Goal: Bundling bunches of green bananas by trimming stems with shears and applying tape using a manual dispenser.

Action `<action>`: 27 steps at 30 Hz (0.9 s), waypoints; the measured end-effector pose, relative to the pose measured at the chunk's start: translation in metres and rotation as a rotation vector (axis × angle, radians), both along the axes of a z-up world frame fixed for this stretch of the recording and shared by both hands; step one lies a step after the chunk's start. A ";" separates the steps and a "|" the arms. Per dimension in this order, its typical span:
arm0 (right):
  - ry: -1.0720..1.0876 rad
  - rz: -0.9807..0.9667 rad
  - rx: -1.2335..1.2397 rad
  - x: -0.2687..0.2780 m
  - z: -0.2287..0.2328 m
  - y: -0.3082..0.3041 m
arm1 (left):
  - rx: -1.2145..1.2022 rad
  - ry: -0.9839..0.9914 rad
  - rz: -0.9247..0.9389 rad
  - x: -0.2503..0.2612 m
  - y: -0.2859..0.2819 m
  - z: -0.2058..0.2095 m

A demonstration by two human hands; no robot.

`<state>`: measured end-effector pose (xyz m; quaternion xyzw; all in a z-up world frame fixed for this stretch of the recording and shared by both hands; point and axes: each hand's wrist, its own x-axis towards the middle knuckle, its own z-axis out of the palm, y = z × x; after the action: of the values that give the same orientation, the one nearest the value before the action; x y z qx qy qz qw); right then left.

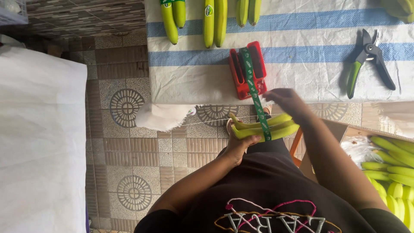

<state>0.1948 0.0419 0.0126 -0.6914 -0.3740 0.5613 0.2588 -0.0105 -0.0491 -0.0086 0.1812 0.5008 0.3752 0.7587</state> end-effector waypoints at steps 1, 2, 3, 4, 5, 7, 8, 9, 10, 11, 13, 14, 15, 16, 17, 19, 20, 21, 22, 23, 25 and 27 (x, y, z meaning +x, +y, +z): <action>-0.001 -0.003 0.002 -0.008 -0.008 -0.004 | 0.002 -0.001 -0.003 0.000 -0.002 -0.005; 0.006 -0.030 -0.022 -0.017 -0.017 -0.006 | 0.002 -0.006 0.015 -0.001 -0.004 -0.010; 0.014 -0.057 -0.046 -0.027 -0.025 -0.007 | 0.001 -0.010 0.034 -0.002 -0.005 -0.015; 0.017 -0.054 -0.046 -0.029 -0.038 -0.008 | 0.001 -0.007 0.036 -0.002 -0.005 -0.015; 0.040 -0.113 -0.054 -0.031 -0.051 -0.009 | -0.002 -0.008 0.050 -0.002 -0.005 -0.015; 0.063 -0.172 -0.062 -0.031 -0.084 -0.012 | -0.004 -0.008 0.062 -0.003 -0.005 -0.018; 0.064 -0.207 -0.031 -0.028 -0.105 -0.013 | -0.007 -0.001 0.050 -0.004 -0.005 -0.019; 0.065 -0.242 0.001 -0.026 -0.126 -0.015 | -0.010 0.006 0.037 -0.004 -0.005 -0.020; 0.064 -0.244 0.002 -0.028 -0.123 -0.013 | -0.009 0.005 0.035 -0.005 -0.006 -0.025; 0.035 -0.232 0.017 -0.029 -0.120 -0.012 | -0.017 0.000 0.042 -0.005 -0.008 -0.030; -0.002 -0.228 0.042 -0.037 -0.120 -0.009 | -0.017 -0.014 0.040 -0.008 -0.010 -0.043; -0.131 -0.162 0.026 -0.039 -0.124 -0.011 | 0.001 -0.011 0.047 -0.007 -0.012 -0.051; -0.260 -0.097 0.007 -0.040 -0.127 -0.012 | 0.018 -0.009 0.055 -0.007 -0.014 -0.060; -0.268 -0.112 0.007 -0.043 -0.120 -0.020 | 0.020 -0.017 0.040 -0.009 -0.015 -0.057; -0.144 -0.200 0.013 -0.047 -0.113 -0.027 | 0.068 0.012 0.021 -0.012 -0.016 -0.054; -0.014 -0.268 0.022 -0.045 -0.075 -0.019 | 0.118 0.046 0.021 -0.015 0.000 -0.053; 0.023 -0.281 0.058 -0.047 -0.047 -0.024 | 0.236 0.087 -0.044 -0.026 0.000 -0.053; 0.060 -0.297 0.094 -0.048 -0.018 -0.028 | 0.352 0.127 -0.113 -0.036 -0.001 -0.053; 0.066 -0.302 0.088 -0.045 -0.004 -0.031 | 0.348 0.133 -0.120 -0.037 0.001 -0.035; 0.072 -0.264 0.095 -0.042 0.011 -0.035 | 0.462 0.200 -0.155 -0.036 0.002 -0.017; 0.070 -0.233 0.116 -0.034 0.043 -0.033 | 0.591 0.257 -0.195 -0.030 0.012 0.011; 0.089 -0.232 0.170 -0.033 0.072 -0.035 | 0.757 0.272 -0.234 -0.027 0.017 0.032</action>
<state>0.1623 0.0074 0.0848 -0.6799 -0.3258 0.5243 0.3958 -0.0378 -0.0324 0.0233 0.5509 0.3993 0.4169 0.6027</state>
